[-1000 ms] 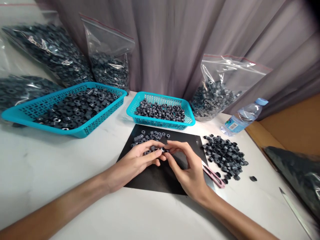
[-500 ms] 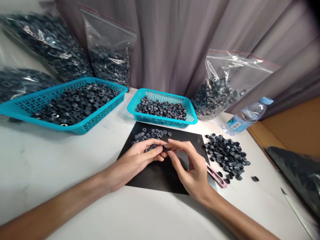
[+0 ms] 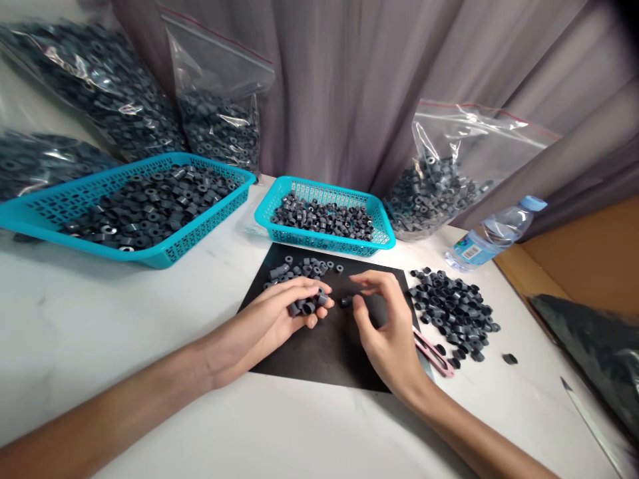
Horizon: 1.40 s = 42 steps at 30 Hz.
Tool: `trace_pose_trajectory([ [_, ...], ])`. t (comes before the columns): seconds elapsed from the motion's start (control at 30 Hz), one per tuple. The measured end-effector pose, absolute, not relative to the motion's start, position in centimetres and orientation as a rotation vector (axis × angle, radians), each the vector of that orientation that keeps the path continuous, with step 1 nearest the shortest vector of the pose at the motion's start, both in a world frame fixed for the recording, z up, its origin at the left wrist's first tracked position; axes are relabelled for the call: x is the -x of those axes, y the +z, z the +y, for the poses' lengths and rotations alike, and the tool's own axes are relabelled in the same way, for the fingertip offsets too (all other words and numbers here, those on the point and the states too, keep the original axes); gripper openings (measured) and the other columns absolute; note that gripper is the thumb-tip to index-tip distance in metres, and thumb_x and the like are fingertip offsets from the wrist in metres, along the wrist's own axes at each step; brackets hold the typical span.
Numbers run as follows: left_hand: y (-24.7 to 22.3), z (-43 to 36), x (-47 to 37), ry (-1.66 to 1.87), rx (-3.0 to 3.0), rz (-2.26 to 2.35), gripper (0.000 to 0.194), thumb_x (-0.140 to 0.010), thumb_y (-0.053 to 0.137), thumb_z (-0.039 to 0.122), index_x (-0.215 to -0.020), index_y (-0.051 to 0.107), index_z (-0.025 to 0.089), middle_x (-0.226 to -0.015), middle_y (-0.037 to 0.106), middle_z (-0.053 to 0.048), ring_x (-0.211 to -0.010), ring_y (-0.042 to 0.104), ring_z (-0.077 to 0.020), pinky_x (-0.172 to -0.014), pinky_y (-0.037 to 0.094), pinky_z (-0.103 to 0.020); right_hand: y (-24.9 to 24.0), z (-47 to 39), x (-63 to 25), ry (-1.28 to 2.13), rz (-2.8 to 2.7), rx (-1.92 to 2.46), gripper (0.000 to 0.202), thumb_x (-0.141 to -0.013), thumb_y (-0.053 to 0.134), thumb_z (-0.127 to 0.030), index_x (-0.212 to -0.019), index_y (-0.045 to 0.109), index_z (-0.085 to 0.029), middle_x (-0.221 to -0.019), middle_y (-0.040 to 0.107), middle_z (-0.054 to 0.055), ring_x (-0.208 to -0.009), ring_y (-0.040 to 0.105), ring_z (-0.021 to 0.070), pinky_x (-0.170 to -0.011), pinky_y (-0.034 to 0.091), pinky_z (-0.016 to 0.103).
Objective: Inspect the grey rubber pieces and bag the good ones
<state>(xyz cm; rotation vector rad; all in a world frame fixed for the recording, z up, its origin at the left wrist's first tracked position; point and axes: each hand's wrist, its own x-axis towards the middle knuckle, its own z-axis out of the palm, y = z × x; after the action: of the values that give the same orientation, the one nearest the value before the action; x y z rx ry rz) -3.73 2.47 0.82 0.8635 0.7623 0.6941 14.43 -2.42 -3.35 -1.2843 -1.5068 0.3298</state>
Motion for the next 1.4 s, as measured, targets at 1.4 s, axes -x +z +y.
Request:
trace_pose_trajectory([
  [1.4, 0.5, 1.5, 3.3, 0.540, -1.080, 0.761, 0.021, -0.096, 0.056, 0.042, -0.099, 0.066, 0.023, -0.100, 0.061, 0.000, -0.092, 0.054, -0.0145, -0.094, 0.041, -0.031, -2.6, -3.0, -13.9, 0.324, -1.710, 1.135, 0.016, -0.092, 0.065, -0.012, -0.106, 0.066, -0.020, -0.092, 0.061, 0.003, -0.083, 0.059, 0.0151, -0.076, 0.051, 0.029],
])
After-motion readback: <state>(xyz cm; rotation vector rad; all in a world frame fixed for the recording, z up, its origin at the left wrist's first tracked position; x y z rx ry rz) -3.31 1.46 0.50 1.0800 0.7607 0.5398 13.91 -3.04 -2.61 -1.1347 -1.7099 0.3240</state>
